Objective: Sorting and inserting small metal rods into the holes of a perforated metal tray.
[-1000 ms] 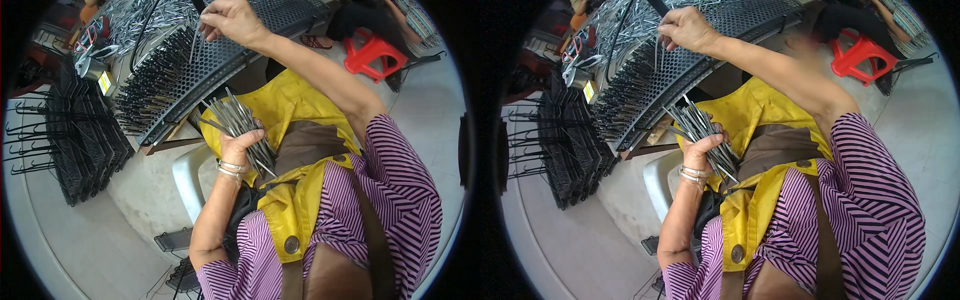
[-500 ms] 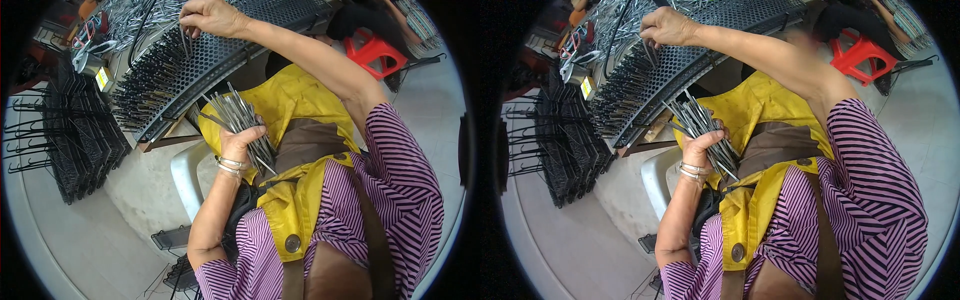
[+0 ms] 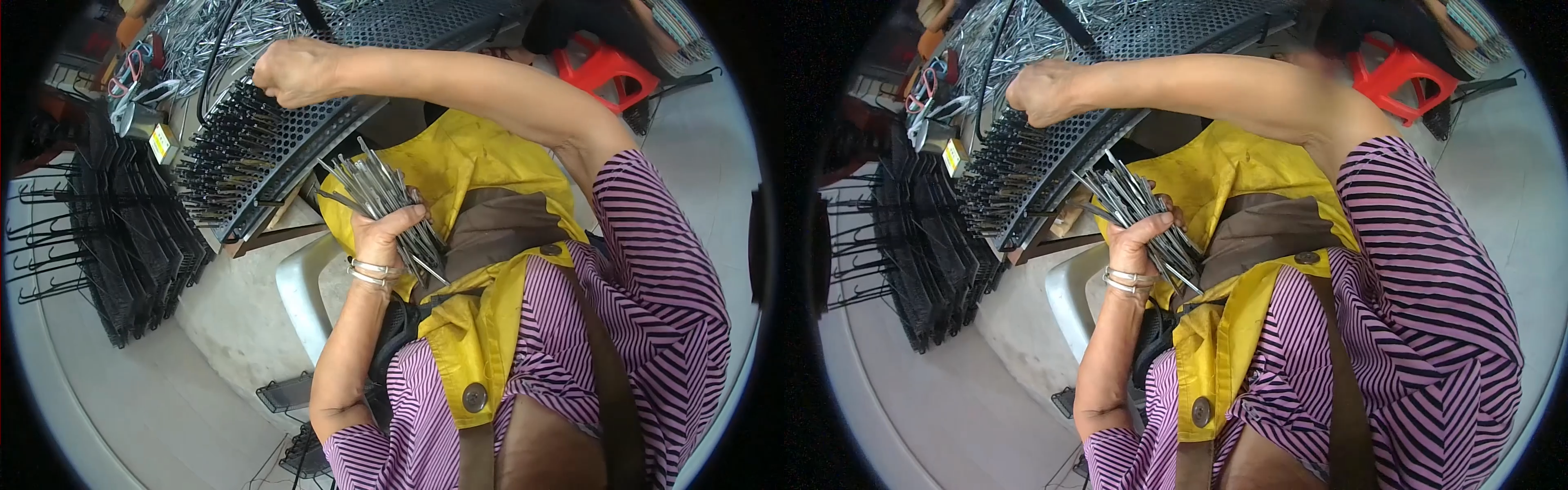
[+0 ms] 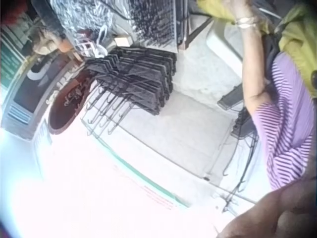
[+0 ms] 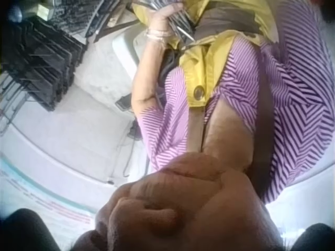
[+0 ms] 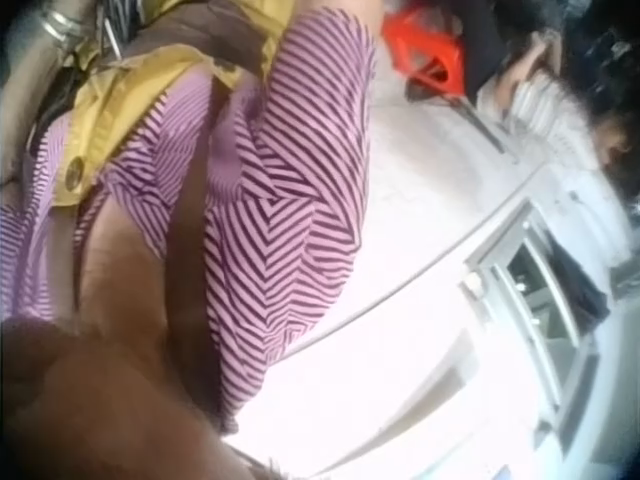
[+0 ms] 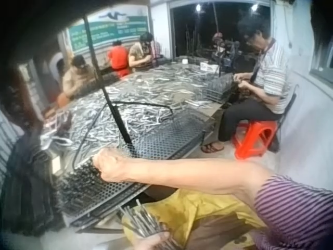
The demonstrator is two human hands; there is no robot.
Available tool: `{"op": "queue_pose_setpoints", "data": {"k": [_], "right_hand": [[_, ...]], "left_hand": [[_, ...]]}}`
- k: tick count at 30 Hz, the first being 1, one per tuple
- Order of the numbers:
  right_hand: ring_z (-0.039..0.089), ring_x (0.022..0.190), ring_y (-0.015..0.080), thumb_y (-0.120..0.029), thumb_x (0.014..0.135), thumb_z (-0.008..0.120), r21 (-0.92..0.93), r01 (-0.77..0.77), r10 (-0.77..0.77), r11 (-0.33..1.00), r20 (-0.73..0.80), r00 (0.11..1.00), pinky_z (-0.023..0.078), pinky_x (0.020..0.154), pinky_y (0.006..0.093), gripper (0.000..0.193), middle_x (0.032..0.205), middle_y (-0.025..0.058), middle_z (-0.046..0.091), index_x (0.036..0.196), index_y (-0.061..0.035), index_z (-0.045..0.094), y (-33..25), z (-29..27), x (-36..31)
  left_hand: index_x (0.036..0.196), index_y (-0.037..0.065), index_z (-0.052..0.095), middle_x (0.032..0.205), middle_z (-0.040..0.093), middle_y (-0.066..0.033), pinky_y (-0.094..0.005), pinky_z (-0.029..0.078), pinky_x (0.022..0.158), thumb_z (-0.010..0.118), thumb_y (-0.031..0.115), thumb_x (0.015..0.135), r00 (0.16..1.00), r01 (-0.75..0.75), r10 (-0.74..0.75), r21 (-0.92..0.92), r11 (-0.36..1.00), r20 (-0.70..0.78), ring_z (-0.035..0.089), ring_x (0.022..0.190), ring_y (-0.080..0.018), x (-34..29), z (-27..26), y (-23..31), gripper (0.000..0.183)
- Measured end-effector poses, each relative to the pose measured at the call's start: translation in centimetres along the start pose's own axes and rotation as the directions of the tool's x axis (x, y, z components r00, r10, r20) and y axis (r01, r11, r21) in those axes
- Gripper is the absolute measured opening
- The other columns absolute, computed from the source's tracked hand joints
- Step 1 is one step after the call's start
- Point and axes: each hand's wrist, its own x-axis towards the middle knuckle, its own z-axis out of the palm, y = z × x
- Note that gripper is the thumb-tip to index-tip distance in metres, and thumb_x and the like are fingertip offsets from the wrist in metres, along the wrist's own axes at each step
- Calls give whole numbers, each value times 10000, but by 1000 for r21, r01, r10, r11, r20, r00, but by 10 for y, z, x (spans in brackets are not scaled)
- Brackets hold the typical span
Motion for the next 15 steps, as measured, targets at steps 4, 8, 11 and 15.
{"op": "queue_pose_setpoints", "data": {"k": [4,8,11,15], "right_hand": [[571,592,323,-42,687,513,-72,-56,54,996,-30,998,455,557,410,117,587,174,537,591,26,513,-1,2,-4],[578,578,373,-70,728,532,-273,-6,-5,962,-38,999,447,505,446,152,576,223,536,610,26,521,9,11,-23],[565,543,346,-165,763,583,-115,-57,31,992,-223,974,444,486,423,203,547,194,530,712,29,551,15,15,-45],[558,510,195,-204,753,624,242,-151,151,958,15,988,443,465,293,247,582,142,567,812,35,608,-2,-3,-79]], "left_hand": [[998,4,534,801,595,-78,-293,501,604,621,-122,594,1000,-7,8,-22,1000,15,586,658,-177,0,1,-1,432],[1001,3,527,797,591,-81,-296,501,601,623,-113,588,1000,-5,5,-16,1000,-3,585,659,-183,-2,2,2,440],[1000,3,527,795,591,-81,-295,501,600,627,-108,584,1000,-12,12,-11,1000,-2,585,654,-184,0,0,0,443],[994,6,530,790,595,-74,-289,499,601,636,-102,581,1000,-10,10,8,1000,-18,583,648,-174,-1,1,3,440]]}}
